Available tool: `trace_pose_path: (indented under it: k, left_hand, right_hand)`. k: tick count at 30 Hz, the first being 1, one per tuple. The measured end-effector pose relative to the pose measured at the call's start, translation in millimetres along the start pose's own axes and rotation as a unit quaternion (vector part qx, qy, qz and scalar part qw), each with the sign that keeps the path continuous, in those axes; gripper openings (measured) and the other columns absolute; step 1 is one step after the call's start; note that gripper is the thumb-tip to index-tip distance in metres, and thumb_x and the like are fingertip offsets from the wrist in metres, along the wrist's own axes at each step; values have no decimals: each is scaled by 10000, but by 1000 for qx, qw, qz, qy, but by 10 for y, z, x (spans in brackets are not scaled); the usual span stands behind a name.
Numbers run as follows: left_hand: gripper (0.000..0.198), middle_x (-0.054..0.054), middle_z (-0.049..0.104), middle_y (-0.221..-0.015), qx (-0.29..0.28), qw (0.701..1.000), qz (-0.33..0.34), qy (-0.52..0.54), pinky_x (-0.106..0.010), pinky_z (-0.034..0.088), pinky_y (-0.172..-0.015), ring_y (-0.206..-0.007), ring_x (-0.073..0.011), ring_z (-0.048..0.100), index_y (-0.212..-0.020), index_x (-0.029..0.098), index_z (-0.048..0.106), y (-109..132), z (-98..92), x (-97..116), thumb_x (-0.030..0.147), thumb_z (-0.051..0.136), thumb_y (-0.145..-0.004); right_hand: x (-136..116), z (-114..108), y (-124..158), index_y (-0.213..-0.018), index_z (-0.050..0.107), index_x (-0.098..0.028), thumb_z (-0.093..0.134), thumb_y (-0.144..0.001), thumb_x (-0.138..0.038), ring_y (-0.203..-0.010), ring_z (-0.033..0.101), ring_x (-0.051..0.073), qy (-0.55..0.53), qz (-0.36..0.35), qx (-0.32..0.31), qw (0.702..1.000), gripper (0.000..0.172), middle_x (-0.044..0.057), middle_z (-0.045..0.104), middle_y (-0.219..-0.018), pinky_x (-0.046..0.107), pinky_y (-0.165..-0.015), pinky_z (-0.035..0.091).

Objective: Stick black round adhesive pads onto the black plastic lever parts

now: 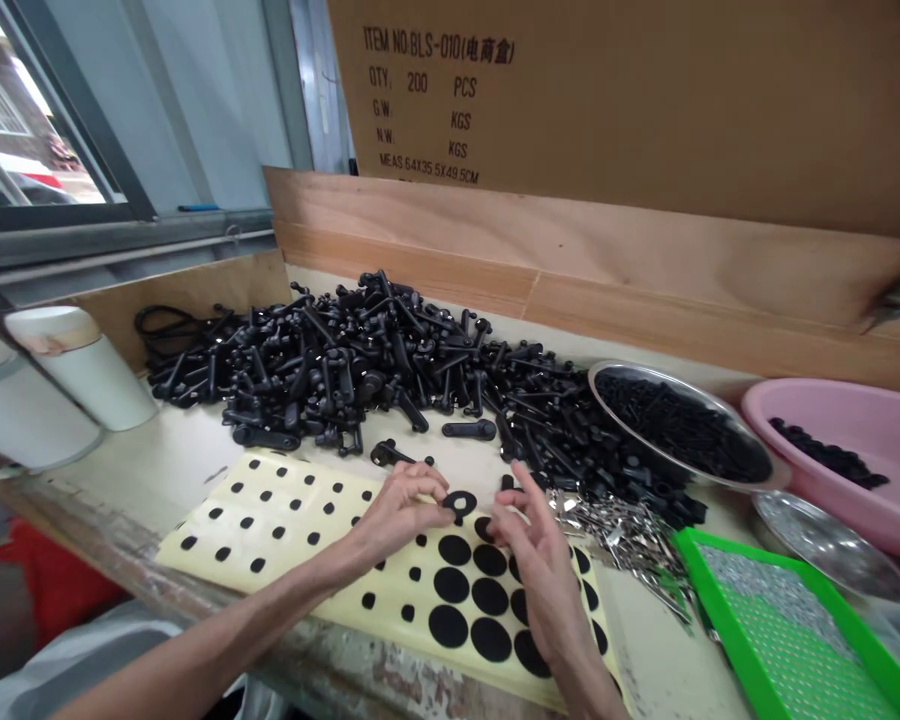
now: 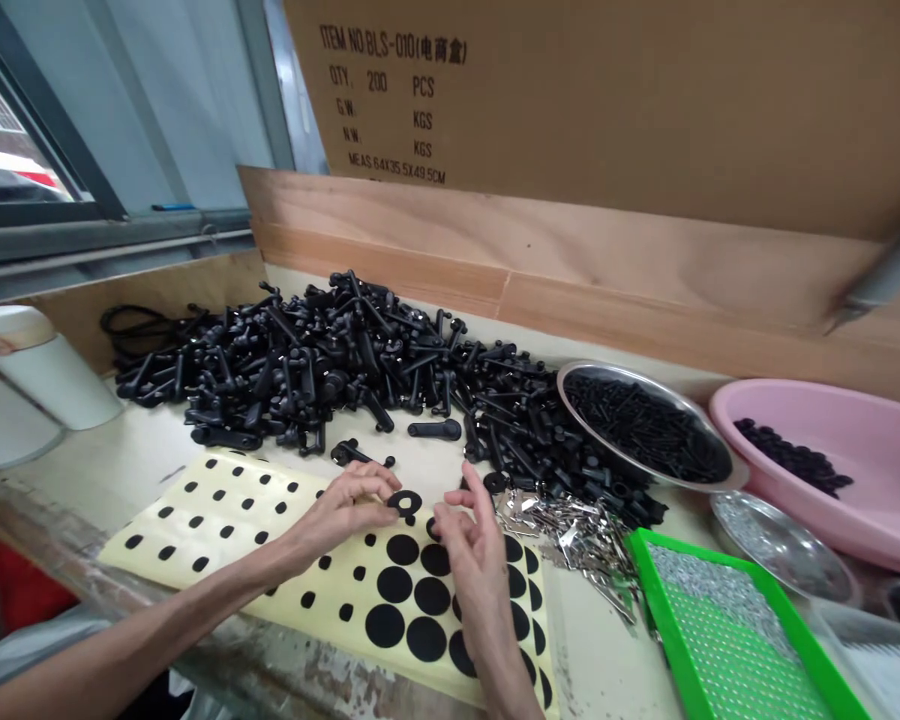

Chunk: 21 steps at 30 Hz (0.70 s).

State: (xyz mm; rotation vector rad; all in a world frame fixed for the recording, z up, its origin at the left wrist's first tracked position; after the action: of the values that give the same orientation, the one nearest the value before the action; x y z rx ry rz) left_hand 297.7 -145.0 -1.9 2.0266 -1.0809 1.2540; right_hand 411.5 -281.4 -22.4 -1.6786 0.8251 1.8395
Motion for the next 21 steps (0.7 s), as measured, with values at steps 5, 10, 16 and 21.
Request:
trace_pose_path:
  k: [5, 10, 16, 21]
  left_hand:
    - [87, -11, 641, -988, -3, 999, -5, 36, -399, 297, -944, -1049, -244, 460, -695, 215, 678, 13, 47, 6, 283, 688, -748]
    - [115, -38, 639, -1006, -16, 996, 68, -52, -400, 325, -937, -1033, -242, 465, -790, 222, 709, 29, 48, 93, 313, 641, -810]
    - [345, -105, 576, -1205, 56, 975, 112, -181, -457, 312, -943, -1101, -278, 416, -1152, 201, 622, -147, -370, -2, 232, 629, -809]
    - [53, -70, 648, -891, 87, 982, 71, -149, -417, 369, -863, -905, -244, 503, -758, 177, 662, -298, -585, -196, 147, 618, -760]
  right_hand:
    - [-22, 1, -24, -858, 652, -186, 656, -789, -471, -699, 537, 164, 66, -42, -23, 997, 293, 22, 589, -782, 270, -641, 441]
    - [-206, 74, 62, -694, 583, -200, 597, -834, -298, -640, 493, 148, 169, -183, 14, 968, 171, 0, 529, -713, 262, -582, 408]
    - [-455, -5, 295, -753, 566, -214, 601, -805, -147, -709, 522, 162, 168, -407, 142, 887, 92, 10, 531, -757, 273, -609, 428]
    - [-249, -176, 167, -820, 574, -215, 628, -822, -379, -683, 494, 162, 42, -181, 218, 958, 172, 11, 537, -772, 290, -602, 385]
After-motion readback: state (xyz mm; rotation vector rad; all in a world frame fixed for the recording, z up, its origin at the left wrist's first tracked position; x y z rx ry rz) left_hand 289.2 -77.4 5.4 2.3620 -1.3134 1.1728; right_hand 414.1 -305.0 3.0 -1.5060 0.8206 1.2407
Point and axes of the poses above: each hand's wrist, its own y-axis away from the middle knuckle, its own z-axis out of the palm, x = y × z, the point moved 5 cm from there along -y, towards the middle knuckle
